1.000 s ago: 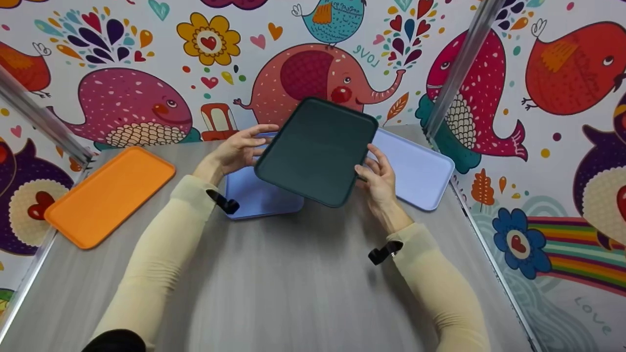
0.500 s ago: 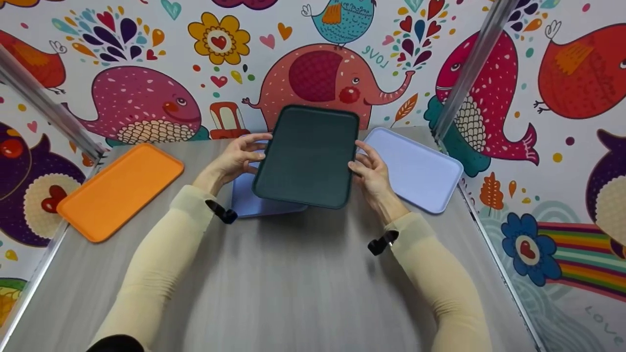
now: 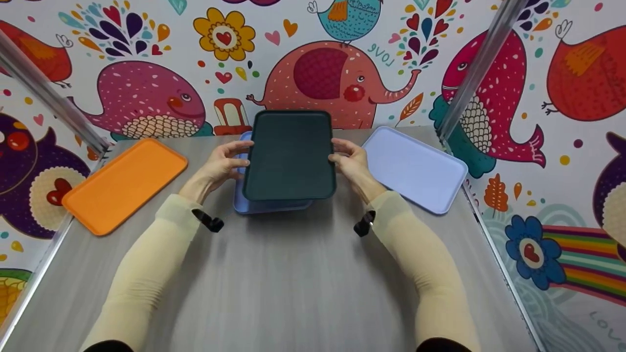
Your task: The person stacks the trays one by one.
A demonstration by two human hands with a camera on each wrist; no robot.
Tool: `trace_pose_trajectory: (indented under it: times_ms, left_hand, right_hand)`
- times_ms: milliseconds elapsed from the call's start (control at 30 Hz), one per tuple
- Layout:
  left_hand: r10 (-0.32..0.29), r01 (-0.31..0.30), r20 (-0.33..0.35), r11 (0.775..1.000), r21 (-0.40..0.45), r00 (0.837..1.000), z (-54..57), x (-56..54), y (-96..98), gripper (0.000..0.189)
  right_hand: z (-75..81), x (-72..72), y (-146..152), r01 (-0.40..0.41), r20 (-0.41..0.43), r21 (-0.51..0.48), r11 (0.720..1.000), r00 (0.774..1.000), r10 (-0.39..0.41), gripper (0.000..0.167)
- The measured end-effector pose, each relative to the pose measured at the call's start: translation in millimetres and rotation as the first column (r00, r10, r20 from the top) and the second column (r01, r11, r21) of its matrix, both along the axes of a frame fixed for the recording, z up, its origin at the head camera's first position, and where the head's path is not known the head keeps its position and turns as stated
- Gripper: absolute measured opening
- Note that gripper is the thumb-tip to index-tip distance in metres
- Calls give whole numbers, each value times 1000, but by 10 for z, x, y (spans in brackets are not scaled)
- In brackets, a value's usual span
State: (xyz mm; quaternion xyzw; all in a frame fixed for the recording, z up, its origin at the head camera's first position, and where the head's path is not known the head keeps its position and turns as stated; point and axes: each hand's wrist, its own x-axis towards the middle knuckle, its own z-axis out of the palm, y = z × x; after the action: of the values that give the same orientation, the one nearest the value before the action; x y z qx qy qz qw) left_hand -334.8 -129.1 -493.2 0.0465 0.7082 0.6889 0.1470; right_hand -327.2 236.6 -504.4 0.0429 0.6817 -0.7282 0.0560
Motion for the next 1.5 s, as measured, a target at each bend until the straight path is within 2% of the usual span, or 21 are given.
trace_pose_trajectory:
  times_ms: [100,267,500,633,833,900,1067,1133,1300,1367,1500]
  left_hand:
    - [38,-37,1,999,-23,999,-62,1,-51,67]
    - [83,-82,-2,990,-114,997,-180,-5,-153,68]
    - [119,-114,7,962,-249,993,-336,-15,-213,68]
    - [146,-141,-10,933,-330,989,-374,-25,-190,68]
    - [148,-153,-48,865,-478,988,-475,-76,-187,67]
    - [134,-155,-78,856,-493,988,-723,-241,-267,65]
    - [108,-167,-133,777,-607,985,-718,-280,-222,62]
    - [102,-171,-142,721,-671,985,-469,-134,-120,63]
    - [87,-188,-174,640,-745,981,-416,-123,-101,60]
    - [87,-183,-165,622,-761,982,-422,-125,-100,60]
    - [94,-164,-135,624,-764,986,-425,-129,-122,59]
  right_hand:
    - [-53,-75,-109,-2,0,88,996,1000,2,60]
    - [-164,-178,-300,-6,-30,234,972,999,14,59]
    - [-324,-291,-486,-25,-7,304,952,1000,28,61]
    - [-401,-302,-524,-37,-5,346,937,999,41,59]
    - [-508,-298,-595,-38,-19,407,913,999,50,53]
    - [-529,-301,-610,-30,-52,458,888,997,61,51]
    - [-557,-281,-626,-26,-88,557,830,992,90,48]
    - [-575,-279,-644,-32,-81,565,824,992,94,47]
    - [-613,-286,-705,-40,-76,596,802,992,106,44]
    - [-617,-280,-717,-52,-60,601,798,992,110,42]
    - [-640,-313,-752,-65,-32,612,788,994,106,41]
